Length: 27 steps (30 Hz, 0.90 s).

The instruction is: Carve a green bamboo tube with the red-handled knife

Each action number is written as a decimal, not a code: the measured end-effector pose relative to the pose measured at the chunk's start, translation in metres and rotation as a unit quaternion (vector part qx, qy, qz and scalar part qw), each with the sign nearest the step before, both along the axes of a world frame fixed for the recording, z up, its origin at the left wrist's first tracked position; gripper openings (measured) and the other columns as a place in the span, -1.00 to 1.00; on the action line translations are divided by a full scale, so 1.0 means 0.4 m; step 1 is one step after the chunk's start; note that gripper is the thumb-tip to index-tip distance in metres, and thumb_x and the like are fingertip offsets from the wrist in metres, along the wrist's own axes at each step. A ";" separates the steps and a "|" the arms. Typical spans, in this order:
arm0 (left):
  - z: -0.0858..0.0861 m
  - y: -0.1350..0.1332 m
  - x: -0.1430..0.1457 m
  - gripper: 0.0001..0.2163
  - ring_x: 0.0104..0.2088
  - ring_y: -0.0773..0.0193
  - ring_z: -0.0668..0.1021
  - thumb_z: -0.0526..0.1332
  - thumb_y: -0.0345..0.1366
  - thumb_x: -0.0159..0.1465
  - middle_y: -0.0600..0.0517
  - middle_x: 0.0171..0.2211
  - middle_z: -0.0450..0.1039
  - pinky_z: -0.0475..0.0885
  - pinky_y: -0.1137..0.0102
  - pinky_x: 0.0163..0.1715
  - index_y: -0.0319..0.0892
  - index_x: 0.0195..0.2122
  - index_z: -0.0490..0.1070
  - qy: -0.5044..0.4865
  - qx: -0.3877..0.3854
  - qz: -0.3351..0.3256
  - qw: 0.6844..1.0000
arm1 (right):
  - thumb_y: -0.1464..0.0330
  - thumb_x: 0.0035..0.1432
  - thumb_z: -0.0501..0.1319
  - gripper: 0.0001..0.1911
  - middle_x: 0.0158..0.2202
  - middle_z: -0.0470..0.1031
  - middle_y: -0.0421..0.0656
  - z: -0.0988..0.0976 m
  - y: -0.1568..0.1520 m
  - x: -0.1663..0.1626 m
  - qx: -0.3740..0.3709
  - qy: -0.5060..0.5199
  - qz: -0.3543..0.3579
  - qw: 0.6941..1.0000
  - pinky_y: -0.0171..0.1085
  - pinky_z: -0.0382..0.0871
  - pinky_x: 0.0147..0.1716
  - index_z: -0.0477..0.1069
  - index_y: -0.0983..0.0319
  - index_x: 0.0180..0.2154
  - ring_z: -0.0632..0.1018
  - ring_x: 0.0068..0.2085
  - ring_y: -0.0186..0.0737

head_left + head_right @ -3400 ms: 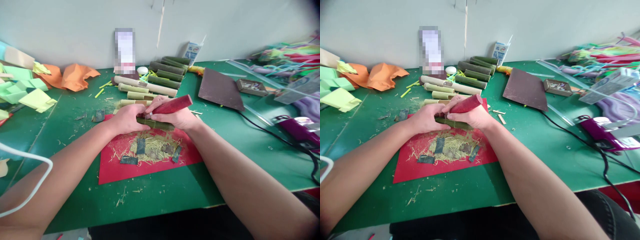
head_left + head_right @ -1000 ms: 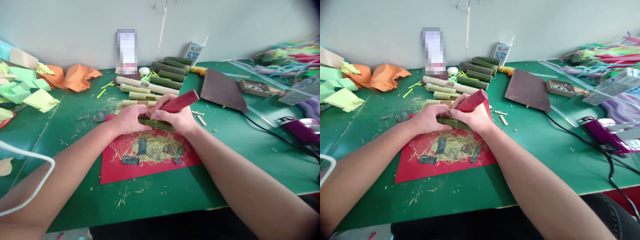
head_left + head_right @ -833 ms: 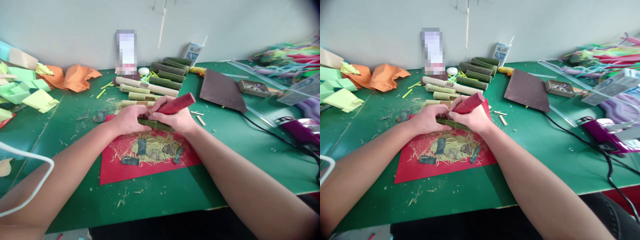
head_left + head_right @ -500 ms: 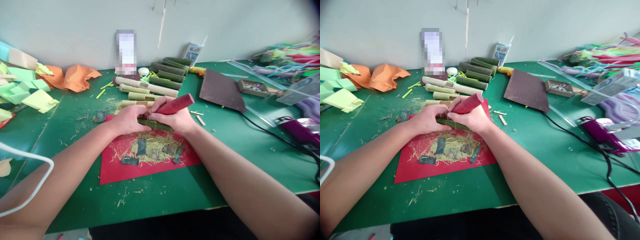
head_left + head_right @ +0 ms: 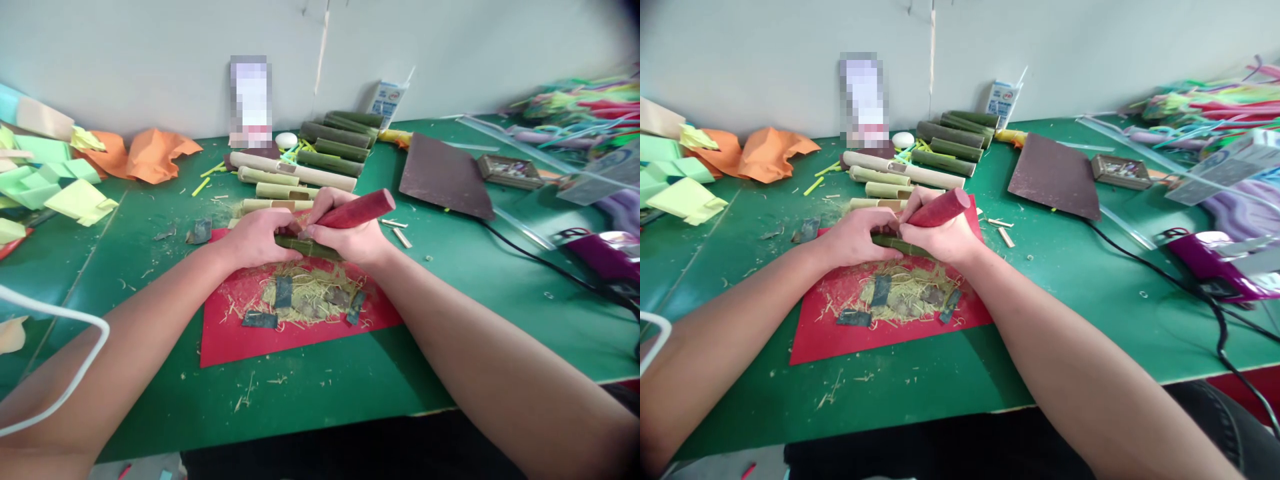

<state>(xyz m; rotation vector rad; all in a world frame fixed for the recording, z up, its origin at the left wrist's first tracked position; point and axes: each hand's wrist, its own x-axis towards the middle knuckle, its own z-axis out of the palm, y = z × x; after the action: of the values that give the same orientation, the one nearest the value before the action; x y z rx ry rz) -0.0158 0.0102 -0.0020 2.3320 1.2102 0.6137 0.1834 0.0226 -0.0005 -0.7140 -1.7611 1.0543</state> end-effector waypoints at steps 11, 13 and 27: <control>-0.007 0.003 -0.004 -0.73 -0.26 0.24 0.56 0.43 -0.26 0.05 0.05 -0.25 0.57 0.41 0.35 -0.24 -0.15 -0.22 0.53 -0.023 -0.011 -0.009 1.000 | 0.50 -0.25 0.24 -0.86 -0.61 0.27 -0.32 -0.004 -0.010 -0.004 0.022 0.030 -0.102 0.994 -0.29 0.08 -0.52 0.29 0.21 -0.63 0.27 -0.51 -0.39; -0.008 0.004 -0.004 -0.74 -0.27 0.25 0.55 0.43 -0.25 0.05 0.05 -0.26 0.56 0.41 0.35 -0.25 -0.16 -0.23 0.53 -0.025 -0.013 -0.009 1.000 | 0.49 -0.26 0.22 -0.87 -0.61 0.26 -0.31 -0.003 -0.012 -0.005 0.010 0.035 -0.119 0.992 -0.28 0.09 -0.51 0.27 0.21 -0.65 0.27 -0.51 -0.38; 0.002 0.000 -0.003 -0.75 -0.24 0.23 0.56 0.43 -0.24 0.05 0.08 -0.26 0.56 0.39 0.33 -0.23 -0.13 -0.24 0.52 0.001 -0.001 0.003 1.000 | 0.50 -0.23 0.22 -0.88 -0.56 0.35 -0.31 -0.019 -0.010 0.000 -0.021 0.053 -0.113 0.992 -0.28 0.24 -0.55 0.32 0.19 -0.56 0.40 -0.53 -0.33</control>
<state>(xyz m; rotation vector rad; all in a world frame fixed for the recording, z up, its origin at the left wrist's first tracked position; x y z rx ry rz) -0.0168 0.0102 -0.0013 2.3285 1.2179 0.6123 0.1834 0.0187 -0.0079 -0.8460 -1.5318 0.9595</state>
